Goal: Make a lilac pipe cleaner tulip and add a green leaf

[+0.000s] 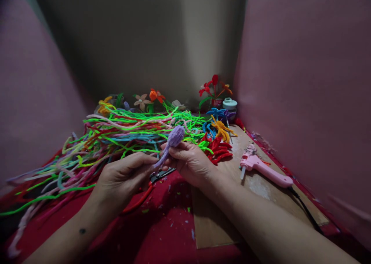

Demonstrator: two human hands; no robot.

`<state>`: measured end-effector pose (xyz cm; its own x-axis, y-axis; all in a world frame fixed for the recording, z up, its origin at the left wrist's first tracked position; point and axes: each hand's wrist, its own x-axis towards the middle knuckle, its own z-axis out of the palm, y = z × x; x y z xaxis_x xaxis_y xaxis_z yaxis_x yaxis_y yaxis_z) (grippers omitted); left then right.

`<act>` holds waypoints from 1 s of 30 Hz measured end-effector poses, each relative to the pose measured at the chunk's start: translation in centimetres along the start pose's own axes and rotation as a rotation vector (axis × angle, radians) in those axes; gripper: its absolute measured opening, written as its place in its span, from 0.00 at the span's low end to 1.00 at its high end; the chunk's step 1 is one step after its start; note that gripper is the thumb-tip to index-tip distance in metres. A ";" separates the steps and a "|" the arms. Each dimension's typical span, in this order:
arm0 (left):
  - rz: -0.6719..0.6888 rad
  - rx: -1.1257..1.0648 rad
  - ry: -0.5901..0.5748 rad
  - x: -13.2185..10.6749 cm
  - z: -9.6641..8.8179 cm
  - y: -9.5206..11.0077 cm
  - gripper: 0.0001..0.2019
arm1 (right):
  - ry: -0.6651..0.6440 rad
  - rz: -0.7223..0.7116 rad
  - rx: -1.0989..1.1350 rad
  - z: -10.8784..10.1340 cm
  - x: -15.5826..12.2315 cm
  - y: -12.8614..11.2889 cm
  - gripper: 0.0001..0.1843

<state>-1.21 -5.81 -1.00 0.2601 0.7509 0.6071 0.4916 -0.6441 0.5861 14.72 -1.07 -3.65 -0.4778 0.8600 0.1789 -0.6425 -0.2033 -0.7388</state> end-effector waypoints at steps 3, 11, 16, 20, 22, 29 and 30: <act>-0.112 -0.084 -0.048 -0.2 0.2 -0.2 0.05 | -0.002 -0.013 0.005 0.0 -0.1 0.2 0.10; -0.418 -0.295 -0.136 0.2 0.5 0.7 0.07 | 0.065 -0.012 -0.014 0.2 -0.2 0.2 0.11; -0.673 -0.482 -0.227 0.5 0.4 1.0 0.08 | 0.085 -0.009 -0.024 0.5 -0.2 0.1 0.11; -0.730 -0.569 -0.255 0.7 0.3 0.6 0.10 | 0.106 -0.033 -0.023 0.6 -0.2 0.1 0.11; -0.660 -0.520 -0.198 0.9 0.3 0.7 0.11 | 0.134 -0.053 -0.010 0.6 -0.1 0.2 0.10; -0.401 -0.154 -0.112 1.7 0.6 2.1 0.11 | 0.182 -0.076 0.061 0.7 0.1 0.5 0.10; -0.400 -0.191 -0.127 1.7 0.7 2.2 0.11 | 0.181 -0.075 0.073 0.7 0.1 0.5 0.10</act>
<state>0.88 -5.86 0.94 0.1867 0.9502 0.2495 0.4149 -0.3064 0.8567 13.89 -1.42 -3.56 -0.3162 0.9427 0.1069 -0.7172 -0.1638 -0.6774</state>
